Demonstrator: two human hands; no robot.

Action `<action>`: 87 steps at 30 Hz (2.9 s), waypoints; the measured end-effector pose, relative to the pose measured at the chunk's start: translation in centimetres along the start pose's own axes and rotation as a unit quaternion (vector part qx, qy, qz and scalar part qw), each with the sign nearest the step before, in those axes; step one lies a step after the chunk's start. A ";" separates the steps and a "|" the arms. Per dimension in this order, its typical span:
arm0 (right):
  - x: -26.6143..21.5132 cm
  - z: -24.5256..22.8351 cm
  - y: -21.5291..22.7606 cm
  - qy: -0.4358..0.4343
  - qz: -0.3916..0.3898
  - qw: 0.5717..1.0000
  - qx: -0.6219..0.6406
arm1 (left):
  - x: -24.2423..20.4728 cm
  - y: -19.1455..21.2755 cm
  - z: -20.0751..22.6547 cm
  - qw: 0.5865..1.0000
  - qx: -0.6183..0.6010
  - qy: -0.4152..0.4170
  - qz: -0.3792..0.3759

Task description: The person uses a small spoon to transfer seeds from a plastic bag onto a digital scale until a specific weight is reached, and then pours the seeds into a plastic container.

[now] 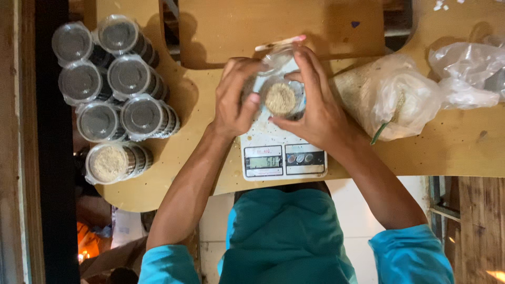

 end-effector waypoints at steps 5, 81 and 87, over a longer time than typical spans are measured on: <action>1.1 -1.2 0.6 -0.039 0.027 0.988 0.149 | 1.0 0.0 2.1 0.995 0.046 -0.086 -0.033; -3.1 1.0 -0.7 -0.106 0.006 0.923 0.369 | -0.2 -1.9 2.3 0.977 -0.129 0.145 0.085; -2.8 0.4 -0.3 -0.065 0.013 0.940 0.334 | -2.2 0.5 5.1 0.978 -0.040 0.176 0.100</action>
Point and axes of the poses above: each hand's wrist, its own x-axis towards the middle knuckle, its own y-axis out of the back of the hand, z = x × y, the point moved 1 cm from there along x, towards the middle knuckle, and after that the axes turned 9 degrees about -x, right-handed, at the moved point
